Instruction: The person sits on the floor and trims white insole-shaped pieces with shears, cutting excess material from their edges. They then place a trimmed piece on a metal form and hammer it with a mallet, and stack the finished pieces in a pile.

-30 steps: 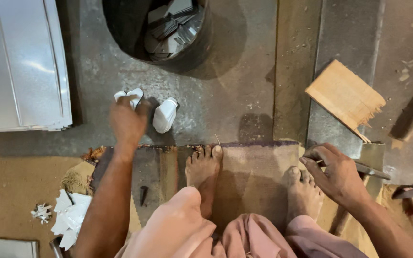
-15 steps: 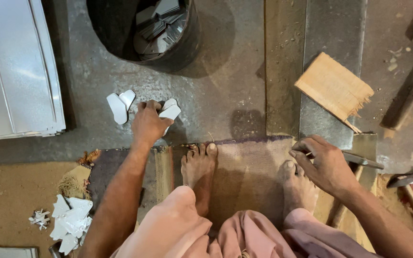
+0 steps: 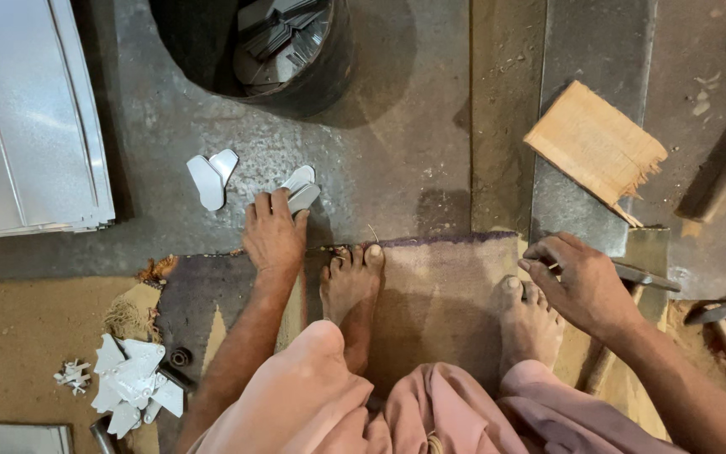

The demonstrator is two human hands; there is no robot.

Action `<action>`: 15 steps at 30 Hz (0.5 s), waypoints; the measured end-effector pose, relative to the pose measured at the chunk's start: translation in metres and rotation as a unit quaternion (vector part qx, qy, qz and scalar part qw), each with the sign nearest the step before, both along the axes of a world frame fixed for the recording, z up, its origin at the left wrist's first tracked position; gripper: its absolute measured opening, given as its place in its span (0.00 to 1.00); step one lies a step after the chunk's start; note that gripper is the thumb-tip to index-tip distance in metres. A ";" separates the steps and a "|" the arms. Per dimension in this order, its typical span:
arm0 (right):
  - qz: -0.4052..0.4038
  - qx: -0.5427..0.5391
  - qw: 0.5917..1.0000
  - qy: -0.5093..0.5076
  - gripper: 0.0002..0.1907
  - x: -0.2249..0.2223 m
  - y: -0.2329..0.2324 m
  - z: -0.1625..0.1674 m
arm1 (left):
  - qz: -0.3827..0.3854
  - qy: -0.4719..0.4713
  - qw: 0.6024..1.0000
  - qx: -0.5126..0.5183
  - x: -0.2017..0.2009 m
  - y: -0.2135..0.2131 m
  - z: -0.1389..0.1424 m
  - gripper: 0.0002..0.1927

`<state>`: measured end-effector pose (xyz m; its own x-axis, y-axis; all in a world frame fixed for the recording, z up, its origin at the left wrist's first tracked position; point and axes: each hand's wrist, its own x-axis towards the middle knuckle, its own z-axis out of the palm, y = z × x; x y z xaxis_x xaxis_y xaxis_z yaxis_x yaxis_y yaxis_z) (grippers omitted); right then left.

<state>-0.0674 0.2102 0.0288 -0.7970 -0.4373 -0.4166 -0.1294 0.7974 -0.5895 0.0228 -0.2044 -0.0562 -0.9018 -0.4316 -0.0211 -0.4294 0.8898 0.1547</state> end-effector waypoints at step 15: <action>0.009 -0.001 1.000 0.013 0.12 0.001 0.002 -0.008 | -0.043 0.035 0.998 -0.004 0.012 0.006 -0.018 0.21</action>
